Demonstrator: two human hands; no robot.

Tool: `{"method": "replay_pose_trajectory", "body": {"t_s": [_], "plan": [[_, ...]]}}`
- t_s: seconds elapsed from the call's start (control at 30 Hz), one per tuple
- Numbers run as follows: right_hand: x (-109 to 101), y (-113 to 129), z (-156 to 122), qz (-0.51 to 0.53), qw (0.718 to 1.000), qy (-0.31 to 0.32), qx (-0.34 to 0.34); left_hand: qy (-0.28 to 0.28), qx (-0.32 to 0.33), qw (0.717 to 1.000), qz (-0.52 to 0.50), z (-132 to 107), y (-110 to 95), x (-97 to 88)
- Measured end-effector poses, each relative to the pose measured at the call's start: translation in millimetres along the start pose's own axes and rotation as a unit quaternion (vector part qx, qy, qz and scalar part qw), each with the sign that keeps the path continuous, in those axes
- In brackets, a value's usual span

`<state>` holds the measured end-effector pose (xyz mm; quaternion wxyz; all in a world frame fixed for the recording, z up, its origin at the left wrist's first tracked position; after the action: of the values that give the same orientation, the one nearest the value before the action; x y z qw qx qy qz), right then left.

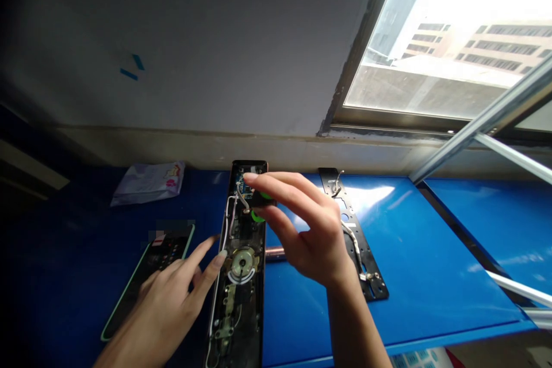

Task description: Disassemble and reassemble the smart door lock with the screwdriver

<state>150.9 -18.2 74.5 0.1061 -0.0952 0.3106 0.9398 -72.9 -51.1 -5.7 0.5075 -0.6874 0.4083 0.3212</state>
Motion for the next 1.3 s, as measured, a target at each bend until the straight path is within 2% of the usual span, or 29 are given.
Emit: {"method": "replay_pose_trajectory", "body": {"t_s": [0.17, 0.5, 0.63, 0.77, 0.83, 0.93, 1.0, 1.17, 1.3], "plan": [[0, -1, 0, -0.007, 1.0, 0.009, 0.009, -0.017, 0.014, 1.0, -0.003, 3, 1, 7.1], [1, -1, -1, -0.005, 1.0, 0.009, 0.005, 0.002, 0.03, 0.999, -0.031, 7, 3, 14.4], [0, -1, -1, -0.004, 1.0, 0.011, 0.006, -0.02, 0.054, 0.998, -0.03, 9, 1, 15.2], [0, 0, -1, -0.001, 1.0, 0.014, 0.006, -0.013, 0.051, 0.998, -0.026, 16, -1, 14.7], [0, 0, 0, -0.004, 1.0, 0.015, 0.0, -0.028, 0.062, 0.997, -0.04, 22, -1, 14.1], [0, 1, 2, -0.039, 0.999, -0.006, -0.021, -0.091, 0.11, 0.987, -0.072, 31, 1, 12.6], [-1, 1, 1, -0.05, 0.999, -0.011, -0.018, -0.126, 0.12, 0.98, -0.092, 31, 4, 11.6], [1, 0, -3, 0.002, 0.999, 0.032, 0.025, -0.123, 0.065, 0.987, -0.087, 22, 12, 10.3], [1, 1, 0, -0.016, 0.999, 0.028, -0.005, -0.147, 0.086, 0.98, -0.105, 22, 14, 8.4]]}}
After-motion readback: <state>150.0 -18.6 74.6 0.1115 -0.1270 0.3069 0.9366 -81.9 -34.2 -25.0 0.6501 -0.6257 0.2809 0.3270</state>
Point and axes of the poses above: each hand's wrist, its own z-axis towards the middle knuckle, its own x-axis out of the palm, y = z × x, the point moved 2 cm from there along z, towards the middle knuckle, and after that the axes turned 3 degrees about -y, right-handed, at the moved point
